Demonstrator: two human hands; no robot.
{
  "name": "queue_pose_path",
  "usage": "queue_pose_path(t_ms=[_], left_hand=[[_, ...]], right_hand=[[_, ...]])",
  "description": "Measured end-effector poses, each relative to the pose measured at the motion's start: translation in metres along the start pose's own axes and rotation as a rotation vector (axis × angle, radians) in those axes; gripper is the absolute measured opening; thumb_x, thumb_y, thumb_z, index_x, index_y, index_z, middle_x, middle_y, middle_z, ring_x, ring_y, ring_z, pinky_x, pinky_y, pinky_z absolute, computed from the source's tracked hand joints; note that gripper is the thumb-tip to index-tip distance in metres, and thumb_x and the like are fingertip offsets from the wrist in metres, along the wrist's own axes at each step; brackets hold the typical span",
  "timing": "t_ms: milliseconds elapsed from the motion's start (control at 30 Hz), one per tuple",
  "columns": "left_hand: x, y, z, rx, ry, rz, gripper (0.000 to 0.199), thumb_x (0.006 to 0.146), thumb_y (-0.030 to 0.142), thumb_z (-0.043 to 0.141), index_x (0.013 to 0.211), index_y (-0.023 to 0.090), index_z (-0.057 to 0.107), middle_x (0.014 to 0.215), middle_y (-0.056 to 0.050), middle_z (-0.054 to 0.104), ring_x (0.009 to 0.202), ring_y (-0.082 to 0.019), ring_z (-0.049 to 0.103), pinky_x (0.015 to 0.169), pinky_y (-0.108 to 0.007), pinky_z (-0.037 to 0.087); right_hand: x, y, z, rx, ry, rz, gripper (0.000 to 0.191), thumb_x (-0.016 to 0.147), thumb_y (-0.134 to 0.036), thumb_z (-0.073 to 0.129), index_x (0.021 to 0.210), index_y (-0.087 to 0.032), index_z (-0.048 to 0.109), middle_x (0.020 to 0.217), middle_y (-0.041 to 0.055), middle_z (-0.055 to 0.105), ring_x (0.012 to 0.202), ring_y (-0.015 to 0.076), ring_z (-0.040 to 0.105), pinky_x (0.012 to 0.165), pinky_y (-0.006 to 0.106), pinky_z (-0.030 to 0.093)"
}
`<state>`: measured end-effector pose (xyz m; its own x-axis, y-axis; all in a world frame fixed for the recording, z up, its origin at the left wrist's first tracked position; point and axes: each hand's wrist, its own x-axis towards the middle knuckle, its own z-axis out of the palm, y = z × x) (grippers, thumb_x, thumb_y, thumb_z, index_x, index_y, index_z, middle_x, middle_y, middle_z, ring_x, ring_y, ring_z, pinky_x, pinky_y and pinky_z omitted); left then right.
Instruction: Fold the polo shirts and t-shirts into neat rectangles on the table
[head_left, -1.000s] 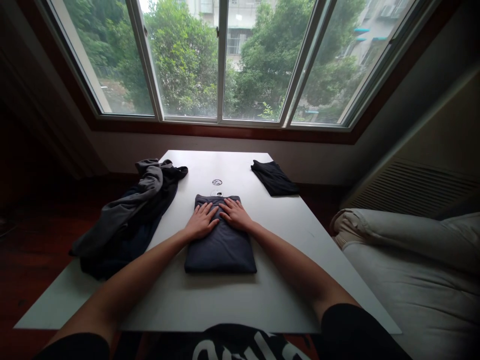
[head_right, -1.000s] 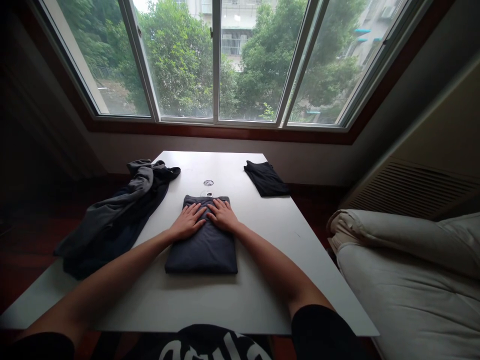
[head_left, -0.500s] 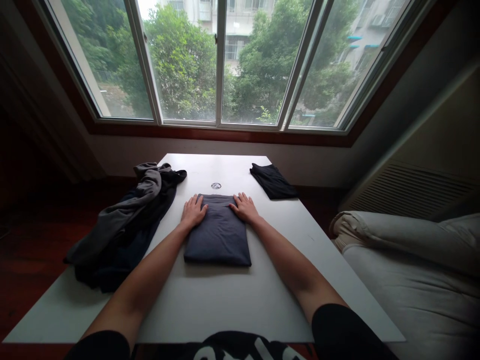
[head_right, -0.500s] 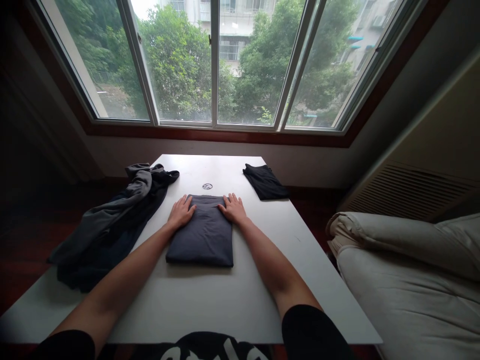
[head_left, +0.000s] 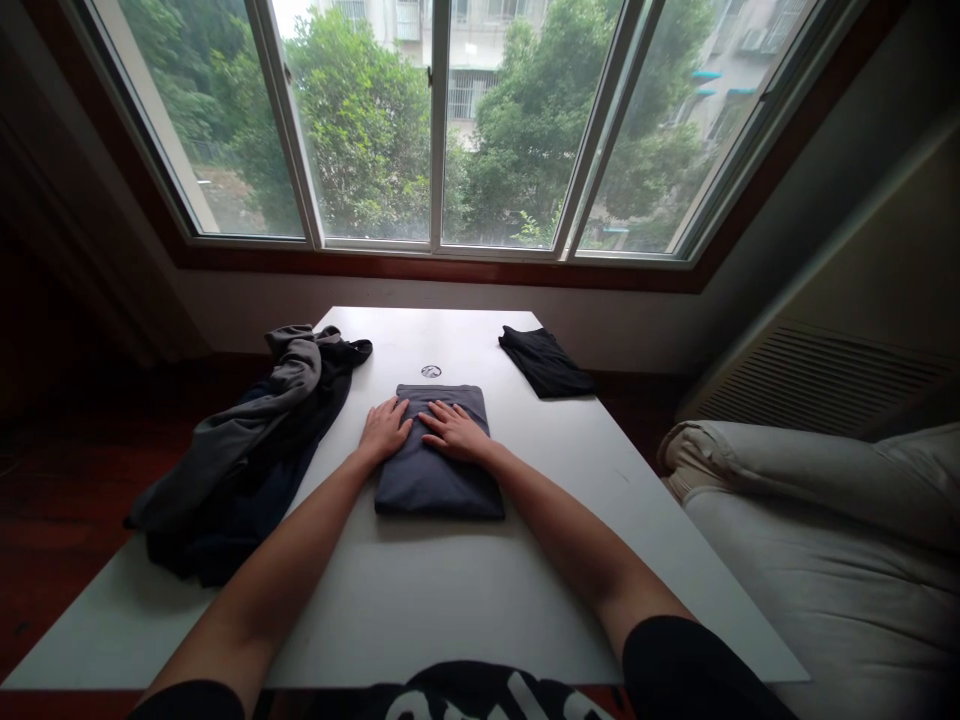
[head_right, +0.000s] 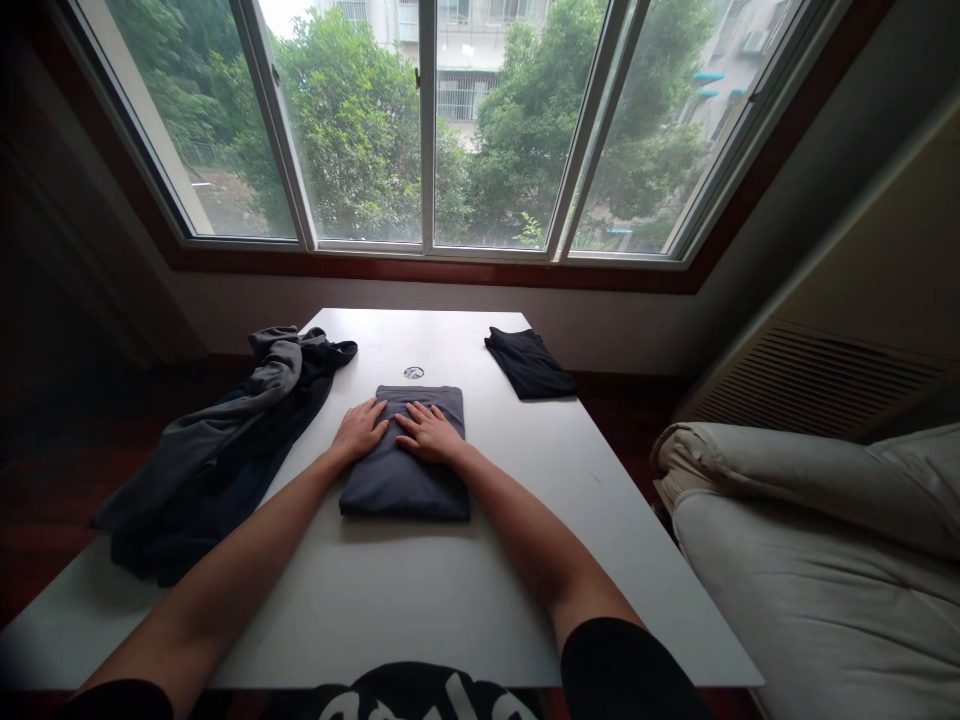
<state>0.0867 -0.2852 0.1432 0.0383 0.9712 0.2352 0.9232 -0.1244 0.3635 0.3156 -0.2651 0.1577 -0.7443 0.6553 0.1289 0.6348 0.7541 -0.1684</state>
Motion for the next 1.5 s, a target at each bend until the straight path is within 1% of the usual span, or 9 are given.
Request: queue_pose_path(t_ms=[200,433,667,833,1000,1067,1233,1367,1500], left_hand=[[-0.012,0.033,-0.013,0.089,-0.001,0.058,0.048,0.1,0.041,0.05,0.142,0.019,0.058,0.161,-0.016,0.041,0.148,-0.034,0.037,0.121,-0.054,0.025],[-0.055,0.117,-0.008,0.088,-0.02,0.509,0.054,0.104,0.045,0.041,0.152,0.022,0.049,0.162,-0.011,0.042,0.152,-0.029,0.032,0.127,-0.052,0.014],[-0.063,0.107,0.009,0.085,-0.194,0.414,0.072,0.103,0.062,0.037,0.161,0.02,0.037,0.169,-0.014,0.024,0.157,-0.034,0.018,0.126,-0.056,0.013],[-0.093,0.14,-0.003,0.0,-0.336,0.775,0.07,0.102,0.061,0.04,0.162,0.025,0.034,0.169,-0.012,0.026,0.157,-0.033,0.019,0.126,-0.061,0.009],[-0.114,0.17,-0.021,-0.159,-0.499,1.015,0.063,0.105,0.056,0.039,0.163,0.033,0.029,0.167,-0.005,0.034,0.155,-0.029,0.028,0.127,-0.056,0.013],[-0.112,0.171,-0.025,-0.191,-0.475,1.019,0.063,0.106,0.051,0.041,0.164,0.031,0.027,0.164,-0.006,0.039,0.152,-0.026,0.035,0.127,-0.051,0.018],[-0.086,0.145,-0.021,-0.099,-0.258,0.798,0.047,0.104,0.041,0.049,0.149,0.025,0.053,0.156,-0.01,0.05,0.147,-0.029,0.042,0.125,-0.052,0.024],[-0.07,0.122,-0.015,-0.063,-0.295,0.782,0.055,0.102,0.05,0.052,0.154,0.031,0.049,0.162,-0.009,0.042,0.151,-0.032,0.035,0.124,-0.057,0.022],[-0.071,0.123,-0.014,-0.11,-0.347,0.876,0.053,0.101,0.051,0.054,0.152,0.035,0.051,0.163,-0.007,0.04,0.151,-0.031,0.035,0.126,-0.057,0.013]], right_hand=[[-0.003,0.047,-0.008,-0.008,-0.029,0.311,0.075,0.104,-0.068,0.027,0.165,-0.023,0.027,0.17,0.0084,0.02,0.159,0.0267,0.012,0.128,0.047,0.006],[-0.006,0.066,-0.005,-0.005,0.009,0.358,0.063,0.108,-0.053,0.03,0.162,-0.021,0.035,0.169,0.0095,0.024,0.158,0.0256,0.015,0.127,0.047,0.01],[-0.021,0.107,-0.013,0.027,0.082,0.543,0.059,0.106,-0.051,0.039,0.16,-0.026,0.039,0.169,0.0082,0.027,0.157,0.029,0.018,0.125,0.054,0.015],[-0.026,0.115,-0.018,0.09,0.171,0.613,0.057,0.104,-0.045,0.043,0.157,-0.023,0.044,0.165,0.0099,0.035,0.154,0.0274,0.026,0.125,0.05,0.02],[-0.032,0.12,-0.032,0.314,0.294,0.653,0.047,0.104,-0.038,0.041,0.143,-0.022,0.061,0.143,0.0069,0.063,0.132,0.0222,0.057,0.113,0.036,0.041],[-0.037,0.123,-0.036,0.36,0.326,0.677,0.044,0.103,-0.038,0.043,0.137,-0.023,0.066,0.134,0.0061,0.069,0.123,0.0224,0.063,0.107,0.034,0.047],[-0.04,0.119,-0.033,0.301,0.441,0.542,0.035,0.099,-0.031,0.051,0.128,-0.023,0.071,0.135,0.005,0.069,0.127,0.0219,0.062,0.112,0.036,0.045],[-0.031,0.1,-0.026,0.169,0.457,0.359,0.035,0.1,-0.028,0.052,0.129,-0.022,0.07,0.14,0.007,0.065,0.136,0.0233,0.055,0.119,0.043,0.039],[-0.021,0.075,-0.016,0.057,0.361,0.128,0.038,0.101,-0.028,0.051,0.135,-0.024,0.067,0.153,0.006,0.053,0.149,0.0256,0.039,0.125,0.049,0.027]])
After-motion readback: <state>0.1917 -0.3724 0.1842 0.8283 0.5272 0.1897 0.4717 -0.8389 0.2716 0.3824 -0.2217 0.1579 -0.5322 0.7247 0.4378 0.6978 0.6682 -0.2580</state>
